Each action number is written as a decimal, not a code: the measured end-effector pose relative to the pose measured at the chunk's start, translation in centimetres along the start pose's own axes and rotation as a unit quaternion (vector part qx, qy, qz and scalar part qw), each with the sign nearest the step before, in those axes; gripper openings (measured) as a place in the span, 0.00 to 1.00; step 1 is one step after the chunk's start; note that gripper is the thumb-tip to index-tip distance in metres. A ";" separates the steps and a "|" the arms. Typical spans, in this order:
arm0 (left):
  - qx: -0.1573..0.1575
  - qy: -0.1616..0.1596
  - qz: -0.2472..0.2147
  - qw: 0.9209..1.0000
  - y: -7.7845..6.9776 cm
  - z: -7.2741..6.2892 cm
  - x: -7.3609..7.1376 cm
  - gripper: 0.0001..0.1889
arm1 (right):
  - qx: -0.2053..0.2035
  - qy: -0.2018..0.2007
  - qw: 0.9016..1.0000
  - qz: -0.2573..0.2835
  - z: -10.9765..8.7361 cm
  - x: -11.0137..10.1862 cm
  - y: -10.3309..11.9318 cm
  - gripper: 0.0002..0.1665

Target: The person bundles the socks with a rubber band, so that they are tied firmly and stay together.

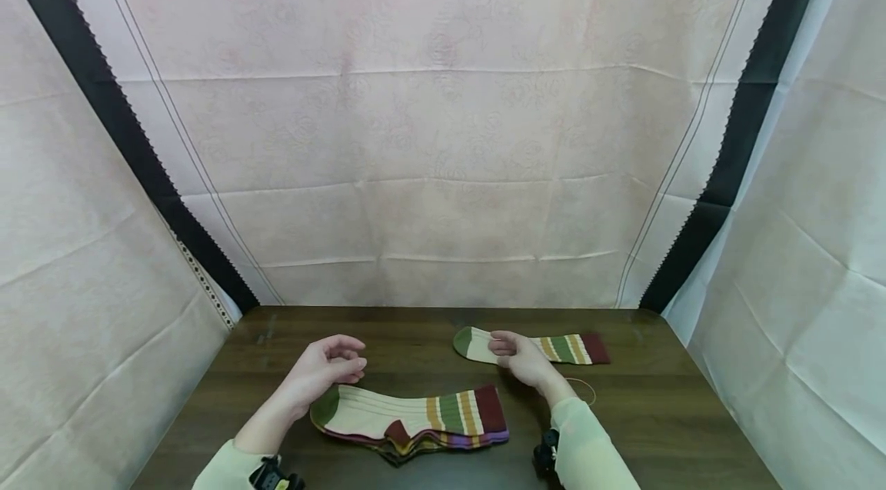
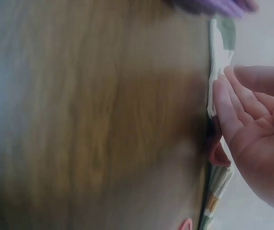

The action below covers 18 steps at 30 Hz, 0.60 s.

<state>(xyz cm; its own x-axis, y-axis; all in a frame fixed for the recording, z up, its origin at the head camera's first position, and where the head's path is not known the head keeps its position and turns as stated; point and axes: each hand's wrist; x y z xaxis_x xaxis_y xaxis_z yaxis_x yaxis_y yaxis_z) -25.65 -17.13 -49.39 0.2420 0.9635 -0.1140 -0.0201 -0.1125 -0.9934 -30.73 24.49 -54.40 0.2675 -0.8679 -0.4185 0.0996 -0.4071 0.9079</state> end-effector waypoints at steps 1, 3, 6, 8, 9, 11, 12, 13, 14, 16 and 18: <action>0.000 0.002 -0.001 1.000 -0.1 0.2 0.3 0.19 | -0.006 0.006 1.000 0.000 0.1 0.2 0.1 0.27; 0.001 0.007 0.000 1.000 0.0 0.6 1.0 0.18 | -0.017 0.021 1.000 0.003 0.2 0.7 0.3 0.27; 0.000 0.013 0.005 1.000 0.1 1.3 1.9 0.17 | -0.027 0.038 0.999 0.007 0.4 1.2 0.6 0.28; 0.003 0.017 0.012 1.000 0.2 1.8 2.5 0.16 | -0.029 0.045 0.999 0.010 0.5 1.5 0.7 0.28; 0.001 0.018 0.017 1.000 0.3 2.1 2.8 0.16 | -0.030 0.049 0.998 0.010 0.6 1.6 0.8 0.28; 0.002 0.020 0.030 0.999 0.4 2.7 3.4 0.15 | -0.029 0.055 0.998 0.011 0.7 1.9 0.9 0.28; 0.003 0.022 0.038 0.999 0.4 3.0 3.6 0.15 | -0.028 0.059 0.998 0.013 0.7 2.0 0.9 0.28; 0.002 0.022 0.044 0.999 0.5 3.3 3.9 0.15 | -0.027 0.063 0.998 0.016 0.7 2.1 1.0 0.28; 0.003 0.023 0.051 0.998 0.5 3.5 4.1 0.15 | -0.027 0.067 0.997 0.019 0.8 2.2 1.0 0.28; 0.004 0.022 0.066 0.998 0.5 4.1 4.6 0.16 | -0.027 0.076 0.996 0.023 0.9 2.5 1.1 0.27; 0.002 0.019 0.077 0.997 0.6 4.6 5.0 0.17 | -0.029 0.085 0.996 0.028 1.0 2.8 1.2 0.27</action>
<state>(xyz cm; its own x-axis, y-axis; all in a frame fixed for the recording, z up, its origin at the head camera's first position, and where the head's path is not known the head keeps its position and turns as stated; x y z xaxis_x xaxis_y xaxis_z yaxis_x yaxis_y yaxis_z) -28.94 -11.23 -50.61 0.2729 0.9250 -0.2644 -0.0638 -0.2568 -0.9643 -30.83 21.30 -54.47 0.4327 -0.8253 -0.3627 0.1350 -0.3385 0.9312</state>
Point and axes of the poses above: each hand's wrist, its own z-axis towards the middle knuckle, its own x-axis out of the palm, y = z × x, and after that the axes turned 2 degrees about z, right-handed
